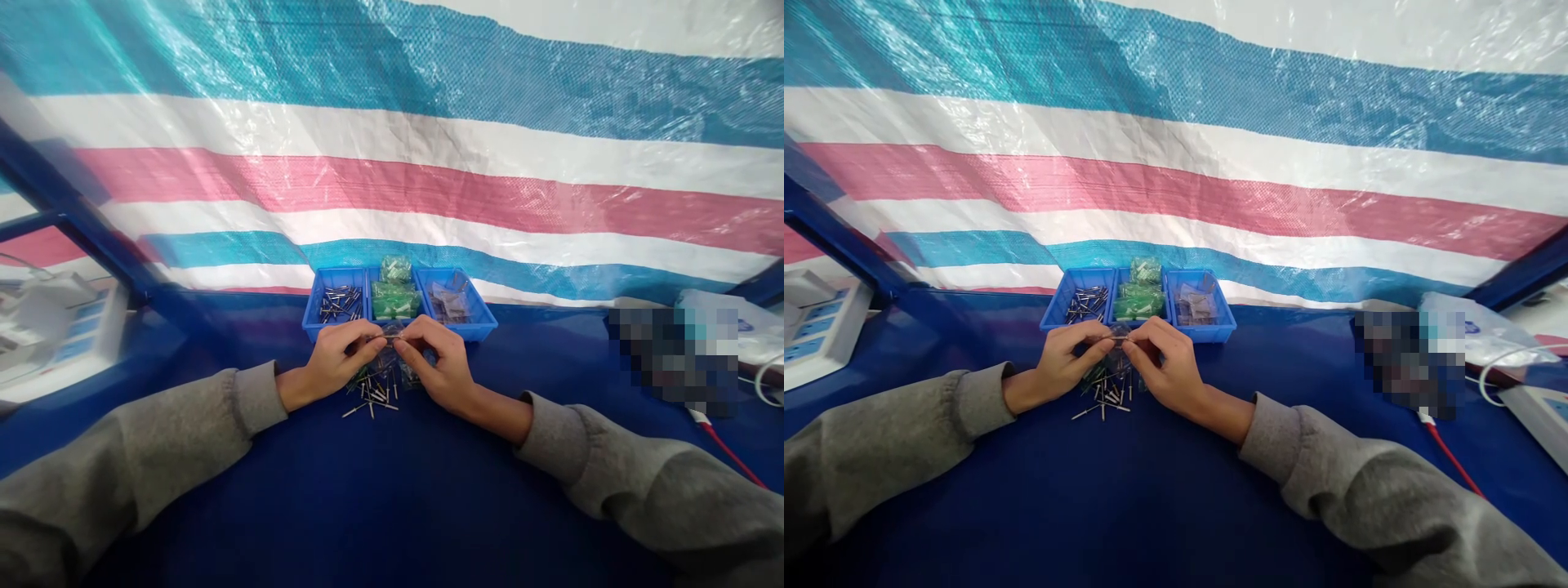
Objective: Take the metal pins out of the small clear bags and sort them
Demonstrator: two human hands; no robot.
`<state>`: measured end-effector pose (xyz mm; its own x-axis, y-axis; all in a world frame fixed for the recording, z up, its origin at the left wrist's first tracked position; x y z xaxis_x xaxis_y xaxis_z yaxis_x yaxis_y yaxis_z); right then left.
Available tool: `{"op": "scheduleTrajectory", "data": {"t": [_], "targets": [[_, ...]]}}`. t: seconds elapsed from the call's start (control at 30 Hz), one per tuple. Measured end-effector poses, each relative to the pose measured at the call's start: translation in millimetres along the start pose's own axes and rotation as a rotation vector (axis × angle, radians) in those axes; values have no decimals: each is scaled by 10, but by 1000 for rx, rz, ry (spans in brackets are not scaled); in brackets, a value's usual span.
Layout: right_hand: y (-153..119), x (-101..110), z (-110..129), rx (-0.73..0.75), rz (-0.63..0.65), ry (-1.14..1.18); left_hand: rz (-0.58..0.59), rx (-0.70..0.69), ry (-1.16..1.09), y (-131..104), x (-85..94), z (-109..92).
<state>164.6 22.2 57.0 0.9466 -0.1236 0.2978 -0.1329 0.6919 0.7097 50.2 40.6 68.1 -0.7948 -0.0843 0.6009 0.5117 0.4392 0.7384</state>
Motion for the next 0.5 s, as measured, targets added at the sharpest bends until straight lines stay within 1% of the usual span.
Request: {"op": "scheduleTrajectory", "data": {"t": [0.5], "targets": [[-2, -5, 4, -4, 10, 1, -18, -13, 13, 2, 19, -29]]}}
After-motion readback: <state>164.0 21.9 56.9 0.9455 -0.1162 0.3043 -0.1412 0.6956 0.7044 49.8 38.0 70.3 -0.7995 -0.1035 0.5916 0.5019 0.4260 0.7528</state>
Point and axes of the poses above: each hand's wrist, its own y-axis towards the middle knuckle, its own x-axis out of the back of the hand, z = x × y, the point moved 9 cm from there along y, towards the middle knuckle, and after that the axes turned 3 degrees about y, right-handed, at the moved point
